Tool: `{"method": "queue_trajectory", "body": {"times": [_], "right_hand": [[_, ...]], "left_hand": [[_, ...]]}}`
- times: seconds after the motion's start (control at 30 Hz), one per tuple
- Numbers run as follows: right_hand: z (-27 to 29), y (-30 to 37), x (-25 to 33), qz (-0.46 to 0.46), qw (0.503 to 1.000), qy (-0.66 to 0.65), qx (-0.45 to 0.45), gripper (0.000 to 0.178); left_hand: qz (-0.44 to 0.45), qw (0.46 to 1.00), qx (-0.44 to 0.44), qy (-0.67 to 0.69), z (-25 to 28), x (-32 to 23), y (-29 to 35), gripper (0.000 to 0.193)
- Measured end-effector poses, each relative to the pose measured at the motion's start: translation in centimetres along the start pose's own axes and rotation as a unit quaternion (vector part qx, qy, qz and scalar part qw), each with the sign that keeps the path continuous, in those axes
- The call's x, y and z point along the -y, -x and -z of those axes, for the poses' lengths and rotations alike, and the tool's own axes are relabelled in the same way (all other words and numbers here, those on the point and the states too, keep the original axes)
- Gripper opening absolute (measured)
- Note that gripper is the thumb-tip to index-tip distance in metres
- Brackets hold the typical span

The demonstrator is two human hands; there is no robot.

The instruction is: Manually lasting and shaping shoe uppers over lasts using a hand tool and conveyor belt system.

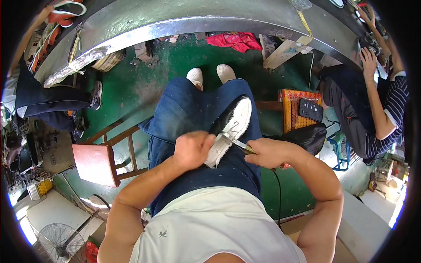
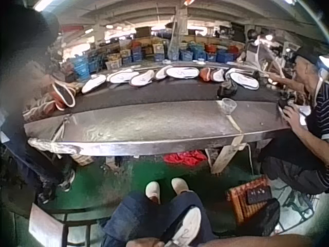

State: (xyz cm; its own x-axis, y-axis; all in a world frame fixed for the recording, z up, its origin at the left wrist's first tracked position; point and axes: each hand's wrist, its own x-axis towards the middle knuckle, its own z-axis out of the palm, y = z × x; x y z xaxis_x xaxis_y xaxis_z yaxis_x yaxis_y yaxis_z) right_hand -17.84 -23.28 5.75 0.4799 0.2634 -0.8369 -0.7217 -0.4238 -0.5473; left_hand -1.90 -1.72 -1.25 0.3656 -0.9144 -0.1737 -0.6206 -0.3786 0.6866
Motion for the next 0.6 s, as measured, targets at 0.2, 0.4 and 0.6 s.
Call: {"method": "queue_trajectory", "body": {"times": [0.2,0.4,0.6], "right_hand": [[-3.4,-3.9,-5.6,0.084,0.939,0.233,-0.237,0.029],[-5.3,-4.3,-9.6,0.202,0.908,0.109,-0.351,0.027],[-4.7,0.4,-6.4,0.15,0.922,-0.012,-0.357,0.034]], "left_hand": [[0.114,0.899,0.168,0.387,-5.2,6.3,-2.3,0.081],[0.013,0.936,0.185,0.299,-4.7,6.2,-3.3,0.096],[0.045,0.959,0.148,0.236,-4.0,2.7,-3.6,0.096]]}}
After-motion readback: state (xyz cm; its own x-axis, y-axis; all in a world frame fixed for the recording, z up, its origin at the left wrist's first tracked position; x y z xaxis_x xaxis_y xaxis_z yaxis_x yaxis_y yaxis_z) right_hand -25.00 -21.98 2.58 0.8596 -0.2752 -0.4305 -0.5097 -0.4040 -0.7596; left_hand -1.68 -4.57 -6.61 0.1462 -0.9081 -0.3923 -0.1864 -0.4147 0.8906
